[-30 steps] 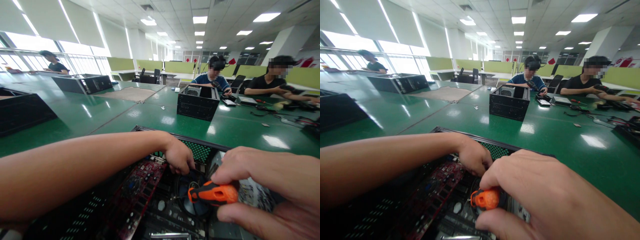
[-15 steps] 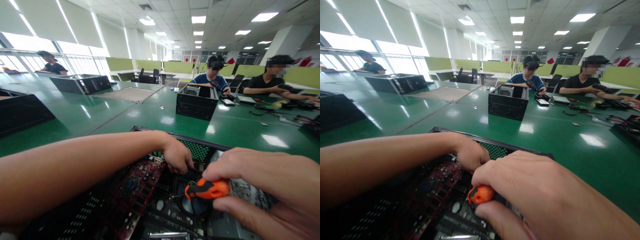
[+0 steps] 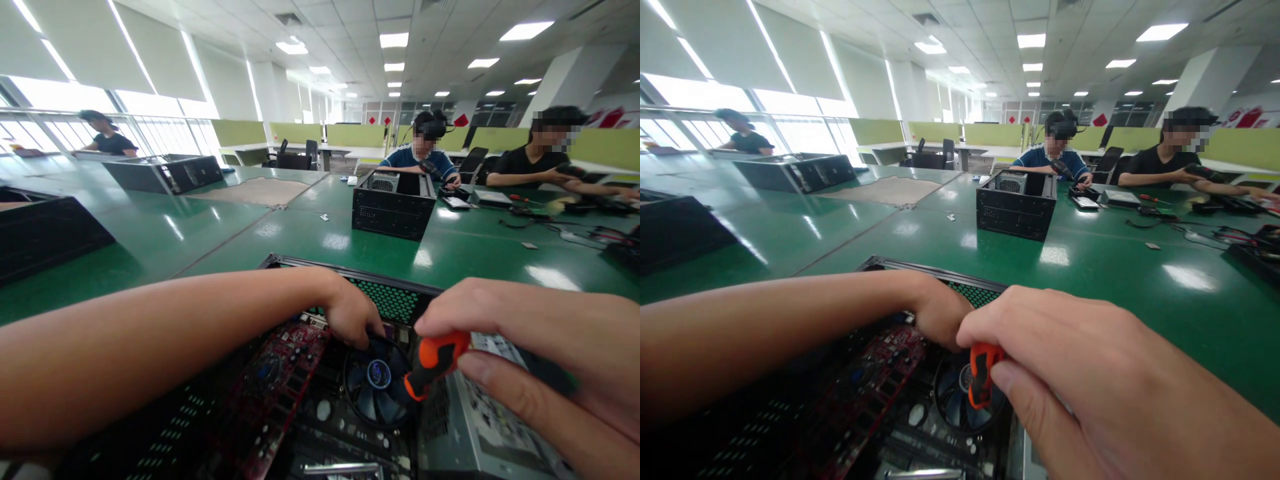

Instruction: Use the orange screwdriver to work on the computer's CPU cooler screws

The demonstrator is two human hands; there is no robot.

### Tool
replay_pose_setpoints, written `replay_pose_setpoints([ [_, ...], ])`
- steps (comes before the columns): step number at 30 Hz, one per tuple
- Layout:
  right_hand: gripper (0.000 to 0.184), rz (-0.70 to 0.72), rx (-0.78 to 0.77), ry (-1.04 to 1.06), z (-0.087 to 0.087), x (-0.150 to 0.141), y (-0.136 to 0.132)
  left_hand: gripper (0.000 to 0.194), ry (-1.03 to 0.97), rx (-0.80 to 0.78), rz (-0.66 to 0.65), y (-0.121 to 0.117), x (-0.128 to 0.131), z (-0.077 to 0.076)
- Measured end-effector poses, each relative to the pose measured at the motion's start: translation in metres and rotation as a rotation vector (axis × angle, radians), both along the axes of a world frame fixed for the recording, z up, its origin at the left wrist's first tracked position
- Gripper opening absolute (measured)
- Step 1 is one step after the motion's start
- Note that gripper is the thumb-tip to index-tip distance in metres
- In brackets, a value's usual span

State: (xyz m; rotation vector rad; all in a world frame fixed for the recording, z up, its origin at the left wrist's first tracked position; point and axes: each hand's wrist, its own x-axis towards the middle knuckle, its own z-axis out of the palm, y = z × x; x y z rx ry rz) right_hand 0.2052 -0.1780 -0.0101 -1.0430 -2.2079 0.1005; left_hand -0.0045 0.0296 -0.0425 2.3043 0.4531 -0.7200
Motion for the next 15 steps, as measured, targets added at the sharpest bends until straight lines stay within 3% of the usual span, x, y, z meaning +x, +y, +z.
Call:
replay_pose_setpoints([
  [5,0.015,-0.023,-0.027,-0.015,0.010,0.003,-0.004,0.004,0.109,-0.038,-0.008,-0.002,0.004,0.005],
  [8,0.022,0.000,-0.061,-0.051,0.014,0.005,-0.003,0.010,0.117,-0.046,0.018,-0.002,0.006,0.007],
  [15,0.030,0.043,-0.049,-0.127,0.011,0.006,0.002,0.029,0.128,-0.066,0.034,0.003,0.005,0.005],
])
